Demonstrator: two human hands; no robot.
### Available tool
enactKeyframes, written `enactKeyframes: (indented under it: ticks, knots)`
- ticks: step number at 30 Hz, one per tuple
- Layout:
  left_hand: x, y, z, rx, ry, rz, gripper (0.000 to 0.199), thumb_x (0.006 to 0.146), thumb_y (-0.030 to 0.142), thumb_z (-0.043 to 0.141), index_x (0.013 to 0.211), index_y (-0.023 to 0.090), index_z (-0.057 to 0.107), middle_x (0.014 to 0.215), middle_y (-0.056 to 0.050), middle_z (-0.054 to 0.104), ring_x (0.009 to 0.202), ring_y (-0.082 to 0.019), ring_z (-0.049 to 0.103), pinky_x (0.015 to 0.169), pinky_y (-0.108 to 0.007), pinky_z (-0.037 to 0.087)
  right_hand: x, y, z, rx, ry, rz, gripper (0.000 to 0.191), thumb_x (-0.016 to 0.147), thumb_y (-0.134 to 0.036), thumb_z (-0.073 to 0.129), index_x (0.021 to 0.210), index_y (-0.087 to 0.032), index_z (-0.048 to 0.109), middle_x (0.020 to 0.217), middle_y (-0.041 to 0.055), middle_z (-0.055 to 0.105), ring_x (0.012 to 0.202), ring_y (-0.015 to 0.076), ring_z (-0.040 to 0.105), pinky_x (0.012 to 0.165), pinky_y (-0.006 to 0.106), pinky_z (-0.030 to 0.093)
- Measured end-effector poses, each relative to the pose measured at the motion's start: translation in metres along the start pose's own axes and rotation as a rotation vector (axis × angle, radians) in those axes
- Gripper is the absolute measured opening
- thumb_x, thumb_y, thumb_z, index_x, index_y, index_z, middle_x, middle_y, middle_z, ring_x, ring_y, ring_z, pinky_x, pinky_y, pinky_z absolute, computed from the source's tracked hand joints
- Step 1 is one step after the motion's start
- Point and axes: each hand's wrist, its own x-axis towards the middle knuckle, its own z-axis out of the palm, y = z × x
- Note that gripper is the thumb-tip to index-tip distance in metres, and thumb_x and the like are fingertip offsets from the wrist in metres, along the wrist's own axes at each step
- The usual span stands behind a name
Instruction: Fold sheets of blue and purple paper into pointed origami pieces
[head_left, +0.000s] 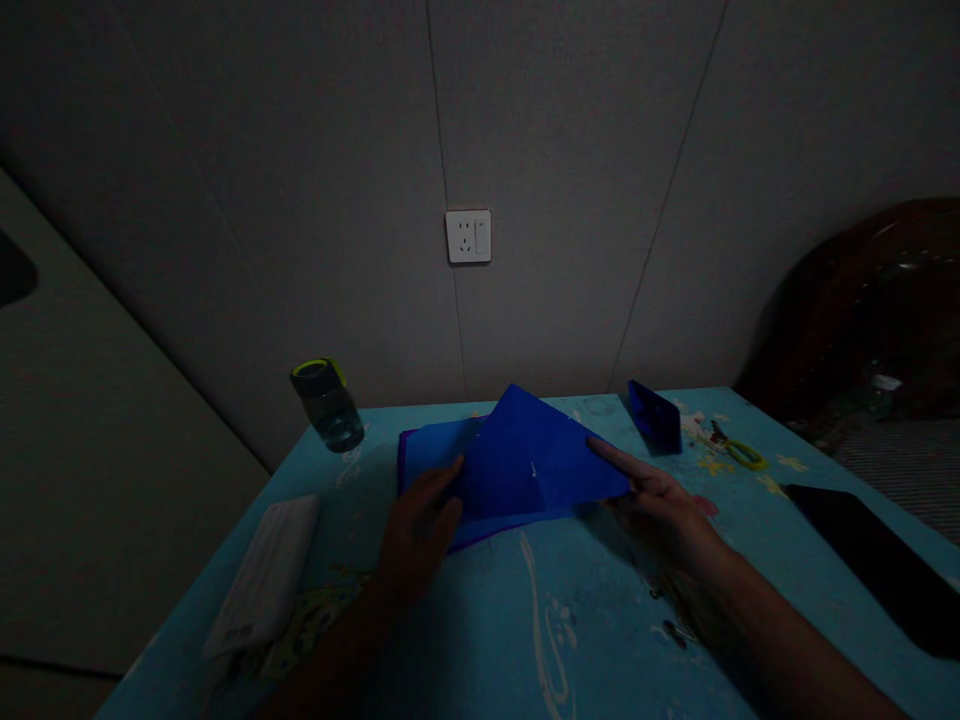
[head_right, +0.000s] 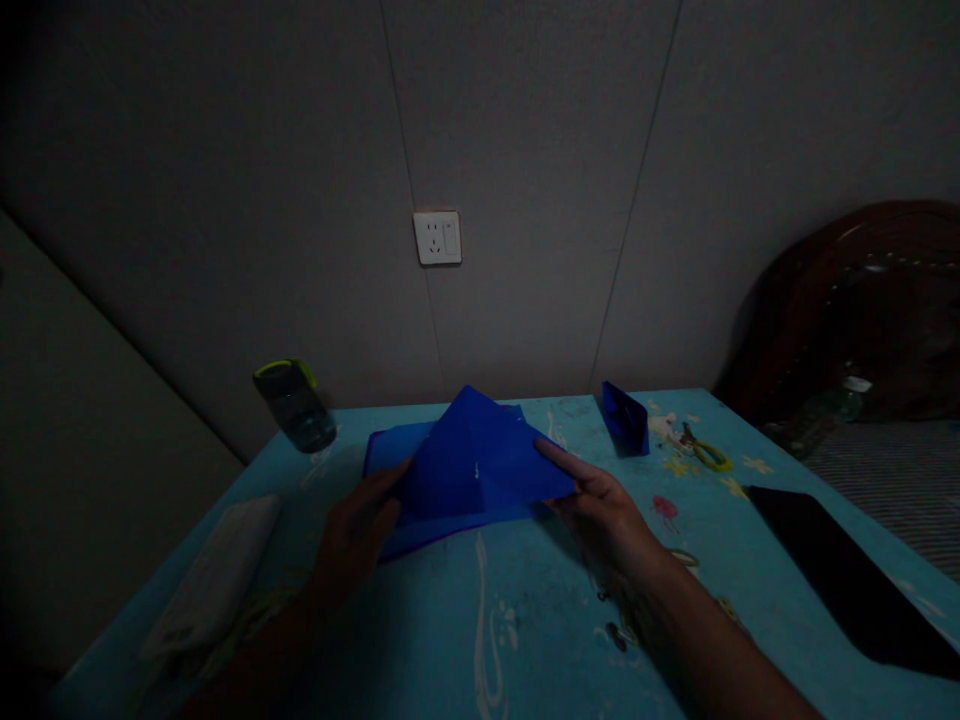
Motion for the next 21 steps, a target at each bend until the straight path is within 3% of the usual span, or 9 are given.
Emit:
enactKeyframes:
  ticks: [5,9,12,15,18,21]
  knots:
    - [-0.009,-0.008,-0.002,0.059,-0.234,0.294,0.065,0.084,0.043,0.062,0.142,0.022,0.045,0.117,-0.012,0.064,0.092,-0.023,0.064,0.072,-0.03,0.055,0.002,0.001,-0.006,0.053,0.045,-0.052,0.059,0.066,-0.019,0.066,0.125,-0.026,0.064,0.127,0.0079,0.065,0.111,0.0287,0.061,0.101,0.047,0.041]
    - [-0.011,-0.014,0.001,0.241,-0.282,0.419,0.076,0.083,0.034,0.065,0.149,0.024,0.029,0.127,-0.013,0.061,0.105,-0.025,0.063,0.086,-0.035,0.054,0.004,0.001,-0.005,0.095,0.013,-0.029,0.059,0.066,-0.017,0.066,0.125,-0.026,0.064,0.122,0.0087,0.067,0.107,0.0289,0.062,0.1,0.047,0.042]
    - [-0.01,-0.02,0.003,0.3,-0.25,0.473,0.062,0.088,0.029,0.055,0.147,0.024,0.036,0.126,-0.012,0.063,0.109,-0.024,0.063,0.091,-0.034,0.053,0.006,0.006,-0.004,0.108,-0.019,-0.018,0.06,0.066,-0.016,0.066,0.125,-0.026,0.065,0.127,0.0084,0.065,0.112,0.0298,0.06,0.103,0.048,0.039]
    - [-0.007,-0.022,0.002,0.277,-0.168,0.498,0.045,0.093,0.036,0.048,0.135,0.023,0.053,0.11,-0.011,0.069,0.094,-0.021,0.069,0.079,-0.028,0.056,0.008,0.011,-0.005,0.084,-0.054,0.003,0.061,0.068,-0.017,0.067,0.128,-0.026,0.063,0.134,0.0081,0.061,0.12,0.0302,0.056,0.108,0.048,0.035]
    - [-0.005,-0.018,-0.001,0.254,-0.087,0.52,0.037,0.092,0.04,0.052,0.122,0.022,0.065,0.095,-0.009,0.072,0.078,-0.017,0.07,0.065,-0.023,0.056,0.008,0.012,-0.005,-0.01,-0.075,0.012,0.063,0.069,-0.02,0.067,0.132,-0.026,0.059,0.139,0.008,0.056,0.125,0.0314,0.053,0.109,0.049,0.035]
    - [-0.003,-0.011,-0.002,0.242,-0.026,0.504,0.033,0.088,0.041,0.06,0.111,0.022,0.072,0.089,-0.008,0.074,0.074,-0.016,0.071,0.064,-0.023,0.057,0.006,0.01,-0.004,-0.099,-0.104,0.012,0.065,0.072,-0.024,0.067,0.136,-0.026,0.055,0.141,0.0086,0.054,0.126,0.0313,0.052,0.108,0.048,0.037]
